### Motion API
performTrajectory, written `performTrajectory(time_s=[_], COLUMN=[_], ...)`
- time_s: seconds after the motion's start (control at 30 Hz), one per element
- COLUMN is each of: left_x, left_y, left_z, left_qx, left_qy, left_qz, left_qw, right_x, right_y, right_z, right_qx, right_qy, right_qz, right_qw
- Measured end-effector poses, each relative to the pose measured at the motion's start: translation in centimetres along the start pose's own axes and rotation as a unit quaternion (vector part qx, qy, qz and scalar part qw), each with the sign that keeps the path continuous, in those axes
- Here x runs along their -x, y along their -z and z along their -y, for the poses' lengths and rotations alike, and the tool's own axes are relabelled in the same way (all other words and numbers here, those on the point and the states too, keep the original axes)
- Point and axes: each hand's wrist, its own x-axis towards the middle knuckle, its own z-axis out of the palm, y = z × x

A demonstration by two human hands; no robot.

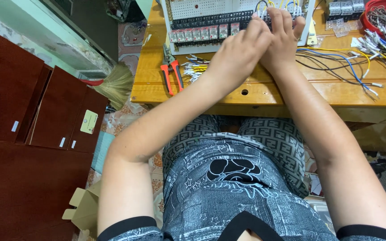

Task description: The person connects wires to an electrical panel using a screwdriver. They insert wire ends into terminal blocks and tighten the screws to secure the connections.

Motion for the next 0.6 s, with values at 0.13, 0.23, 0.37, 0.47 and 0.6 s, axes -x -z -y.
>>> performTrajectory(time_s=[0.13, 0.23, 0.37, 0.47, 0.6], left_x=[0.3, 0.6, 0.9, 1.1, 1.4], left_y=[-0.7, -0.5, -0.5, -0.8, -1.7], left_z=[0.6, 1.2, 2.2, 2.8, 2.4], left_qx=[-0.244, -0.195, -0.179, -0.210, -0.292], left_qy=[-0.090, -0.111, -0.116, -0.103, -0.062], left_qz=[-0.088, -0.079, -0.071, -0.092, -0.128], left_qw=[0.962, 0.971, 0.974, 0.968, 0.946], right_x=[0.2, -0.1, -0.5, -0.2, -0.6], right_y=[-0.4, 0.2, 0.5, 0.2, 0.5], right_z=[-0.3, 0.0, 0.1, 0.0, 0.2], right_qx=[-0.014, 0.015, 0.016, 0.006, 0.016], right_qy=[-0.001, 0.006, 0.006, 0.004, 0.020], right_qz=[-0.001, -0.011, -0.024, -0.011, -0.033], right_qw=[1.000, 1.000, 1.000, 1.000, 0.999])
